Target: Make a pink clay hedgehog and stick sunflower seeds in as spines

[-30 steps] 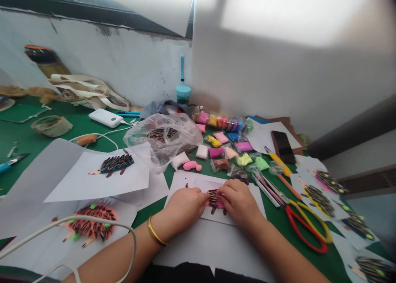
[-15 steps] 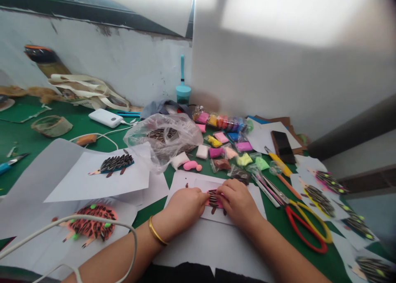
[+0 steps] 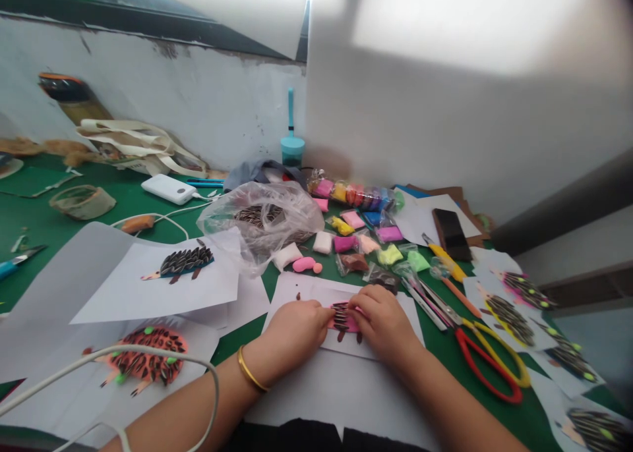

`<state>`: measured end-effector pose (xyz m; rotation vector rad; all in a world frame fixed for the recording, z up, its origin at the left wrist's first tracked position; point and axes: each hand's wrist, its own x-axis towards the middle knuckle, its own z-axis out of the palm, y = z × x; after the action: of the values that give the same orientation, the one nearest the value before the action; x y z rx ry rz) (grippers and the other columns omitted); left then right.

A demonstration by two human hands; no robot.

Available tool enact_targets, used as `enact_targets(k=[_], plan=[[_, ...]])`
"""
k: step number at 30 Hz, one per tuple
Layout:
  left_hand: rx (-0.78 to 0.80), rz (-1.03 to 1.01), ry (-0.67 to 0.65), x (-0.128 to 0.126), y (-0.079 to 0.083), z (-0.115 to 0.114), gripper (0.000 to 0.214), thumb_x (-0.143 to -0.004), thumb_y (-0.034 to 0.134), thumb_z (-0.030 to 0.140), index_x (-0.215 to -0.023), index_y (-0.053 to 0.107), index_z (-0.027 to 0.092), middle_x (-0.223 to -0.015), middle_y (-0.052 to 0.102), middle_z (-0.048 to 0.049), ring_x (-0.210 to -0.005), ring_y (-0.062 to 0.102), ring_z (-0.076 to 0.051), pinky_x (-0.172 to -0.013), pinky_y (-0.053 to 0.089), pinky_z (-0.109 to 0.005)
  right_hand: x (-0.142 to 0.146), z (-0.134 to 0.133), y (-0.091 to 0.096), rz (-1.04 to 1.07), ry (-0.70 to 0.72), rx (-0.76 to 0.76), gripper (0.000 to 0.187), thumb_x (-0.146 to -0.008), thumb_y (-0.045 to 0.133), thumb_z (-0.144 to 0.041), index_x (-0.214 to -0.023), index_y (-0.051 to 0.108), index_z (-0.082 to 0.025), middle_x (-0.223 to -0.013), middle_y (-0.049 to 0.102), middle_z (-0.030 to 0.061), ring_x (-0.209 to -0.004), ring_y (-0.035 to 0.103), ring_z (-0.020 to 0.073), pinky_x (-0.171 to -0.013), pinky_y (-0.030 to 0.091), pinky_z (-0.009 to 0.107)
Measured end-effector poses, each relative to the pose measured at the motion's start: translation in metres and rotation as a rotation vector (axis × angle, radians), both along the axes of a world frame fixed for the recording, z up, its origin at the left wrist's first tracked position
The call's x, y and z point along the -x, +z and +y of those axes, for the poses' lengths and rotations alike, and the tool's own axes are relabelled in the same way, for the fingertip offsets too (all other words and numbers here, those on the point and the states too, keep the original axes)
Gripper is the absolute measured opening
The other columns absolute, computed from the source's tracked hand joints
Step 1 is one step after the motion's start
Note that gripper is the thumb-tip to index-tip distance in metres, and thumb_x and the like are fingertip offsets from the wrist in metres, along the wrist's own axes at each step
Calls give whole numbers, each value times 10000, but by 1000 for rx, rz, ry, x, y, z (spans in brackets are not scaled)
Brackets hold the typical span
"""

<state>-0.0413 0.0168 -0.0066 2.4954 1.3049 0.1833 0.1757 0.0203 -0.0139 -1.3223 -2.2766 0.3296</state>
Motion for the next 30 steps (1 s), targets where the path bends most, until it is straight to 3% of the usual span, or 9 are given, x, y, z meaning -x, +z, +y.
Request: enact_targets(k=[8, 30], plan=[[19, -3, 9, 0, 2, 0, 276, -950, 459, 261, -1063, 710, 234, -815, 693, -68, -679, 649, -209, -668, 498, -321, -15, 2, 4, 10, -1, 37, 72, -895, 612, -220, -864, 677, -218, -870, 619, 43, -834, 552, 200, -759, 406, 330], [4, 0, 11, -1, 3, -1, 269, -956, 444, 264, -998, 707, 225, -806, 688, -62, -674, 649, -205, -645, 486, -306, -2, 1, -1, -37, 19, -4, 124, -887, 592, -160, -805, 681, -189, -827, 621, 43, -793, 529, 180, -739, 372, 320]])
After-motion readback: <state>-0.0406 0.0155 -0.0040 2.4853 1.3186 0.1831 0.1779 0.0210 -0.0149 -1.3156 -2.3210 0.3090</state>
